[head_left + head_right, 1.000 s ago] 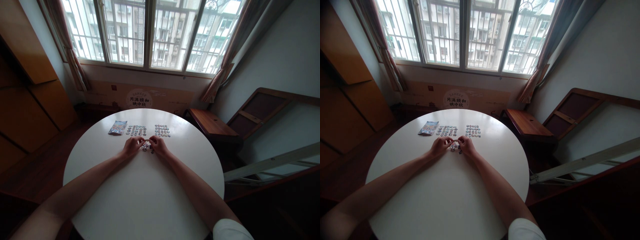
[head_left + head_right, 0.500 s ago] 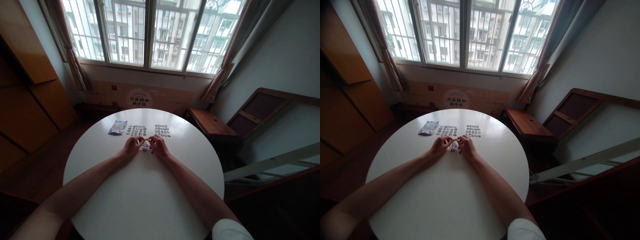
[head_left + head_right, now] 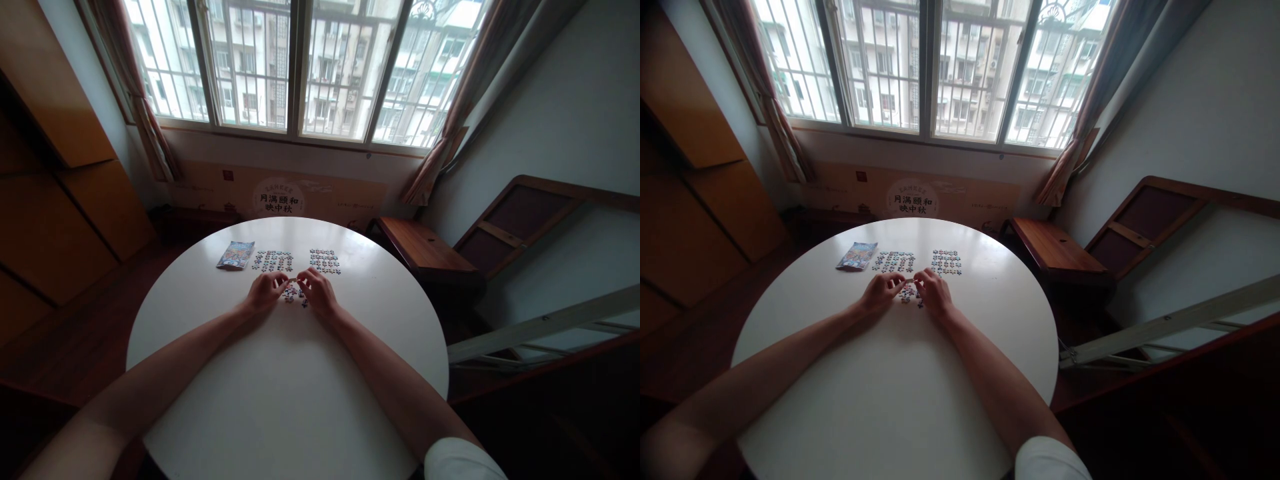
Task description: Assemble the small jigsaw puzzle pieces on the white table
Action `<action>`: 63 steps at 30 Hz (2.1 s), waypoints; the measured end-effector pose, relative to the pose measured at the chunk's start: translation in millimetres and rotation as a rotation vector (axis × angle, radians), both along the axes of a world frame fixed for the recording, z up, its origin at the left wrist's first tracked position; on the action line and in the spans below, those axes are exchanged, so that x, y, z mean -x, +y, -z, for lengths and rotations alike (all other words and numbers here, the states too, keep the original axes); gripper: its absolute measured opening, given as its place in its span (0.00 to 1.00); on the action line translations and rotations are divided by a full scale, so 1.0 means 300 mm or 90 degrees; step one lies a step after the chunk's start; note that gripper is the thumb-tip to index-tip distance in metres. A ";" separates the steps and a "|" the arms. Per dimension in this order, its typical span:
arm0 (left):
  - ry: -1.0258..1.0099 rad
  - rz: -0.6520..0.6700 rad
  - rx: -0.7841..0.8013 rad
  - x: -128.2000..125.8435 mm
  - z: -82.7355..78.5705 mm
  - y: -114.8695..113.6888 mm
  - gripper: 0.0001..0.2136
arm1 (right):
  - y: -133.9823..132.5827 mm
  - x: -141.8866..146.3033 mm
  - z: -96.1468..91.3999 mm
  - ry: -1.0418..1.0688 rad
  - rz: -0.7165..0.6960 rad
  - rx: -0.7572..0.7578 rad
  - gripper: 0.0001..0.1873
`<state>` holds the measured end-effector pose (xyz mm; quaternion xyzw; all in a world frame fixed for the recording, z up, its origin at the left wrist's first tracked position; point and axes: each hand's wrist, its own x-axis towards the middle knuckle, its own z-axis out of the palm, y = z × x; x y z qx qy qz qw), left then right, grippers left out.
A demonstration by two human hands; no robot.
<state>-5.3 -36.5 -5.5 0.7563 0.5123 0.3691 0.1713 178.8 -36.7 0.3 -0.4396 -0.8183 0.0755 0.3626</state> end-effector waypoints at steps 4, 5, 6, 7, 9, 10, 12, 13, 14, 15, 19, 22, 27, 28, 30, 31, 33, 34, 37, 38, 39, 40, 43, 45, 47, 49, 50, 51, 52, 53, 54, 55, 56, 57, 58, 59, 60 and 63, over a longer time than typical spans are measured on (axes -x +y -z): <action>0.000 0.006 0.005 0.000 -0.002 0.000 0.12 | -0.001 0.001 -0.004 -0.009 0.000 0.000 0.04; 0.000 0.007 0.005 0.000 -0.003 -0.001 0.12 | 0.001 0.001 -0.003 -0.010 -0.001 0.001 0.05; 0.000 0.009 0.005 0.000 -0.003 -0.001 0.12 | 0.002 0.000 -0.001 -0.010 -0.003 0.002 0.05; 0.000 0.010 0.004 0.001 -0.003 -0.001 0.12 | 0.004 -0.001 0.001 -0.010 -0.003 0.002 0.05; -0.002 0.011 0.002 0.001 -0.003 -0.002 0.11 | 0.006 -0.002 0.005 -0.010 -0.003 0.000 0.05; -0.003 0.013 0.002 0.001 -0.003 -0.001 0.11 | 0.006 -0.002 0.006 -0.011 -0.002 -0.002 0.05; -0.006 0.016 0.004 0.000 -0.003 -0.001 0.11 | 0.006 -0.001 0.006 -0.010 0.001 -0.006 0.05; -0.008 0.017 0.004 0.000 -0.003 -0.001 0.11 | 0.004 -0.001 0.005 -0.010 0.002 -0.008 0.06; -0.010 0.016 0.004 -0.001 -0.004 -0.001 0.11 | 0.003 0.000 0.004 -0.009 0.002 -0.010 0.06; -0.011 0.016 0.004 -0.001 -0.005 -0.001 0.11 | 0.002 0.001 0.002 -0.008 0.004 -0.011 0.06; -0.013 0.011 0.004 -0.003 -0.011 -0.003 0.12 | 0.000 0.004 -0.001 0.000 0.009 -0.005 0.06; -0.012 0.015 0.004 -0.002 -0.013 -0.004 0.12 | 0.003 0.003 0.002 0.012 0.009 0.002 0.06; -0.009 0.013 -0.005 0.002 -0.008 0.000 0.12 | 0.007 0.001 0.007 0.032 0.014 0.007 0.06; -0.008 0.013 -0.006 0.002 -0.006 0.000 0.12 | 0.008 0.000 0.007 0.034 0.012 0.007 0.06; -0.007 0.012 -0.007 0.003 -0.004 0.001 0.12 | 0.008 0.000 0.008 0.038 0.010 0.008 0.06; -0.006 0.011 -0.006 0.003 -0.004 0.001 0.13 | 0.009 0.000 0.009 0.040 0.008 0.009 0.06; -0.004 0.011 -0.004 0.004 -0.003 0.001 0.13 | 0.010 0.000 0.010 0.043 0.004 0.012 0.07; -0.002 0.012 -0.003 0.004 -0.003 0.001 0.13 | 0.011 -0.001 0.011 0.046 0.002 0.013 0.07; 0.001 0.011 -0.007 0.004 -0.004 0.000 0.13 | 0.011 -0.002 0.011 0.052 -0.005 0.015 0.07; 0.002 0.010 -0.009 0.004 -0.004 0.000 0.12 | 0.011 -0.002 0.010 0.054 -0.005 0.017 0.07; 0.003 0.009 -0.011 0.004 -0.004 -0.001 0.12 | 0.011 -0.002 0.009 0.055 -0.005 0.020 0.07; 0.005 0.007 -0.013 0.003 -0.005 -0.001 0.12 | 0.010 -0.002 0.009 0.055 -0.006 0.023 0.07; 0.009 -0.002 -0.014 0.003 -0.007 -0.003 0.12 | 0.010 -0.001 0.008 0.057 -0.006 0.027 0.07; 0.011 -0.011 -0.014 0.002 -0.008 -0.004 0.12 | 0.012 0.000 0.009 0.060 -0.004 0.027 0.07; 0.013 -0.019 -0.015 0.002 -0.008 -0.003 0.12 | 0.014 0.000 0.011 0.064 -0.003 0.028 0.07; 0.015 -0.025 -0.017 0.002 -0.006 -0.002 0.12 | 0.016 -0.001 0.013 0.066 -0.005 0.029 0.07; 0.016 -0.025 -0.019 0.002 -0.004 -0.001 0.12 | 0.017 -0.001 0.014 0.066 -0.006 0.029 0.07; 0.016 -0.023 -0.023 0.002 -0.003 -0.001 0.12 | 0.017 -0.001 0.015 0.066 -0.006 0.029 0.07; 0.016 -0.020 -0.026 0.002 -0.002 0.000 0.12 | 0.018 -0.001 0.016 0.066 -0.007 0.028 0.07; 0.016 -0.017 -0.028 0.002 -0.001 0.000 0.12 | 0.018 -0.001 0.016 0.066 -0.008 0.027 0.07; 0.017 -0.015 -0.030 0.002 0.000 0.000 0.12 | 0.018 -0.001 0.017 0.067 -0.008 0.026 0.07; 0.017 -0.014 -0.031 0.002 0.000 0.000 0.11 | 0.019 -0.001 0.018 0.069 -0.010 0.026 0.07; 0.018 -0.015 -0.032 0.002 -0.001 -0.001 0.11 | 0.019 -0.001 0.019 0.072 -0.013 0.026 0.07; 0.019 -0.015 -0.033 0.001 -0.003 -0.002 0.11 | 0.020 -0.001 0.020 0.076 -0.017 0.028 0.07; 0.020 -0.018 -0.033 0.001 -0.004 -0.004 0.11 | 0.021 -0.001 0.022 0.082 -0.021 0.030 0.07; 0.019 -0.020 -0.032 0.000 -0.006 -0.005 0.11 | 0.023 -0.001 0.024 0.089 -0.027 0.034 0.06; 0.019 -0.022 -0.029 0.000 -0.008 -0.006 0.11 | 0.025 -0.001 0.027 0.098 -0.032 0.037 0.06; 0.015 -0.028 -0.023 -0.001 -0.012 -0.009 0.12 | 0.036 -0.002 0.035 0.125 -0.050 0.039 0.06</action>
